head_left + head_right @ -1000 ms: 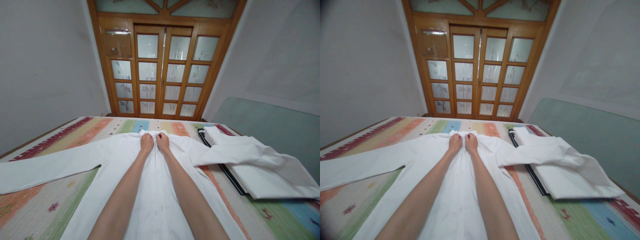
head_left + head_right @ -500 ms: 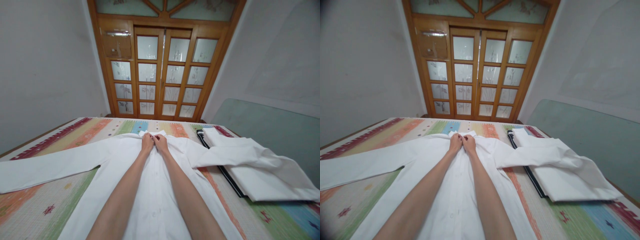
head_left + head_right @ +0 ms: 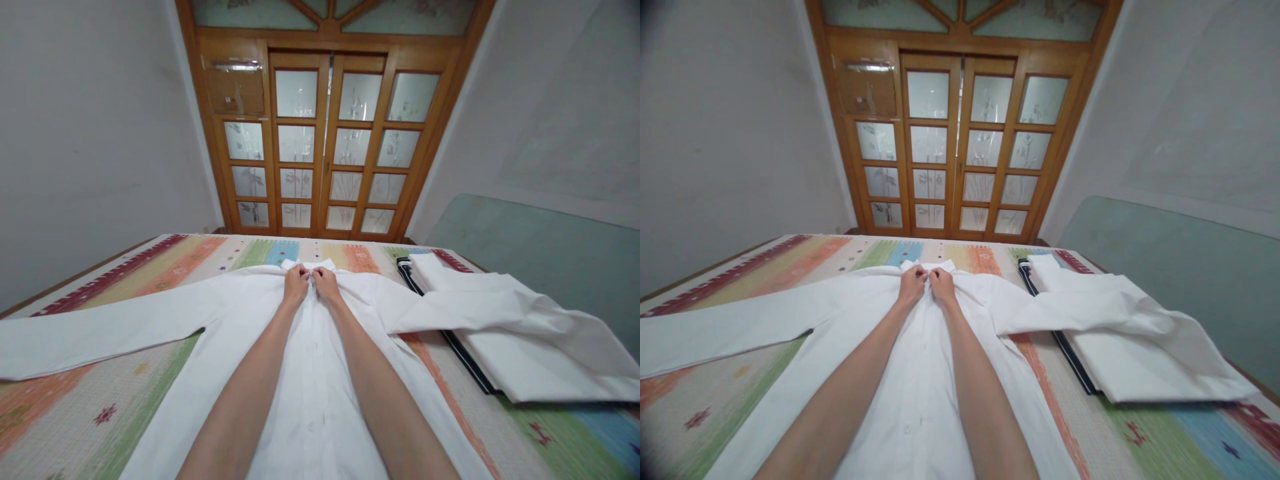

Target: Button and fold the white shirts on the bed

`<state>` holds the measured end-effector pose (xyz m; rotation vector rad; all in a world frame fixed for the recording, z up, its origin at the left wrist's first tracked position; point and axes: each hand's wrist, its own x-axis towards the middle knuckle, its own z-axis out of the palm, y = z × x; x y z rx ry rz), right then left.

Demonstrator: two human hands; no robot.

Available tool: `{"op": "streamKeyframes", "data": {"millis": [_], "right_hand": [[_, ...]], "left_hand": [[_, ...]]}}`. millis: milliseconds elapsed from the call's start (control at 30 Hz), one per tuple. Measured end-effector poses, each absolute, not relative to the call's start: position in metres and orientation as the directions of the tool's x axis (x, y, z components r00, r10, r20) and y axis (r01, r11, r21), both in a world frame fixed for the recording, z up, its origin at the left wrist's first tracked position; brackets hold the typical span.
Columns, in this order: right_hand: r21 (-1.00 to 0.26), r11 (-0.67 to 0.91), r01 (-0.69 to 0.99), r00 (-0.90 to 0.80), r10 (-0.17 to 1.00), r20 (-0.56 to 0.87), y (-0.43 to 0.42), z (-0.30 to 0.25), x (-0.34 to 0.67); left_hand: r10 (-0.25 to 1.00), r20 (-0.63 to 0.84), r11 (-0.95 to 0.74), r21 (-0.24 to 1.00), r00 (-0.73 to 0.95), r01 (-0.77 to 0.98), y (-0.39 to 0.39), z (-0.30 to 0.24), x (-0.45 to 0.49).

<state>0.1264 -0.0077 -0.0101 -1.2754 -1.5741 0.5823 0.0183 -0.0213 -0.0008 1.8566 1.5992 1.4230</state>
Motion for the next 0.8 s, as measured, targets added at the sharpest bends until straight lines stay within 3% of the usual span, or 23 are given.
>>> {"op": "streamKeyframes", "data": {"millis": [467, 800], "right_hand": [[-0.878, 0.306, 0.367, 0.031, 0.94, 0.341, -0.0091, -0.0094, 0.1263], [-0.896, 0.3, 0.329, 0.051, 0.941, 0.334, -0.0078, -0.01, 0.1253]], "left_hand": [[0.855, 0.502, -0.35, 0.744, -0.132, 0.569, -0.0269, 0.0022, 0.0189], [0.879, 0.429, -0.274, 0.812, -0.209, 0.516, -0.0224, -0.0006, 0.0157]]}}
